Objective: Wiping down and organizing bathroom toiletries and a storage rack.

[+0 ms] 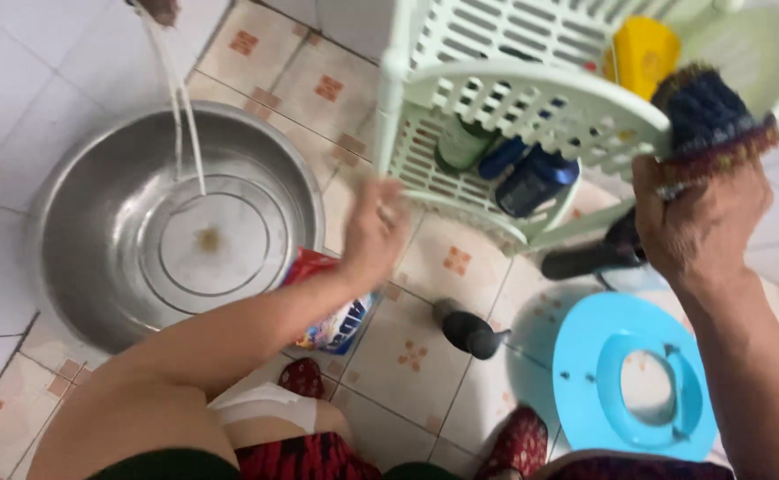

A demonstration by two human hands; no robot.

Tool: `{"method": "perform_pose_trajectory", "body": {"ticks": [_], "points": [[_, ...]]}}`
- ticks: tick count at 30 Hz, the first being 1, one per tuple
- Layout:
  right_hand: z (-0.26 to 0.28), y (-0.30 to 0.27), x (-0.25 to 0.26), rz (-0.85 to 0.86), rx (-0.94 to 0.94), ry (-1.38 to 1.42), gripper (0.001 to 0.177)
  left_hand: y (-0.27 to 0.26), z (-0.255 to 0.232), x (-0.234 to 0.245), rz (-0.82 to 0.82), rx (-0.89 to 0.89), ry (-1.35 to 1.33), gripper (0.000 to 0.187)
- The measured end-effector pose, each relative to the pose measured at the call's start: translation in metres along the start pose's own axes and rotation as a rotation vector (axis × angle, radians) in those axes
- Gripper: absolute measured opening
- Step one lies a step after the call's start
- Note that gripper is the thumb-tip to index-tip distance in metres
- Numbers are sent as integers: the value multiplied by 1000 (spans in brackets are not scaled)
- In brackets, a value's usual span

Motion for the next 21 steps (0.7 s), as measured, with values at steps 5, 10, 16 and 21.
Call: {"method": "perform_pose_trajectory", "body": {"ticks": [5,10,16,21], "points": [[4,6,-13,41,-74,-108,23,86,-22,49,-217,-91,38,84],[61,71,-12,18,78,-343,23,110,-7,25,-44,-101,-58,74],[171,136,-52,-52,297,-216,19,114,-15,28,-67,165,58,36],[152,141,-31,55,407,-465,21,112,-34,35,-51,10,-35,27]]}}
Point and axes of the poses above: each hand's wrist, its own y-axis towards the middle knuckle, its own x-axis out of the back of the hand, z = x × y, the point moved 1 cm from there along y, towards the middle knuckle, and after that the axes turned 4 degrees about -z, right-handed, at the moved point
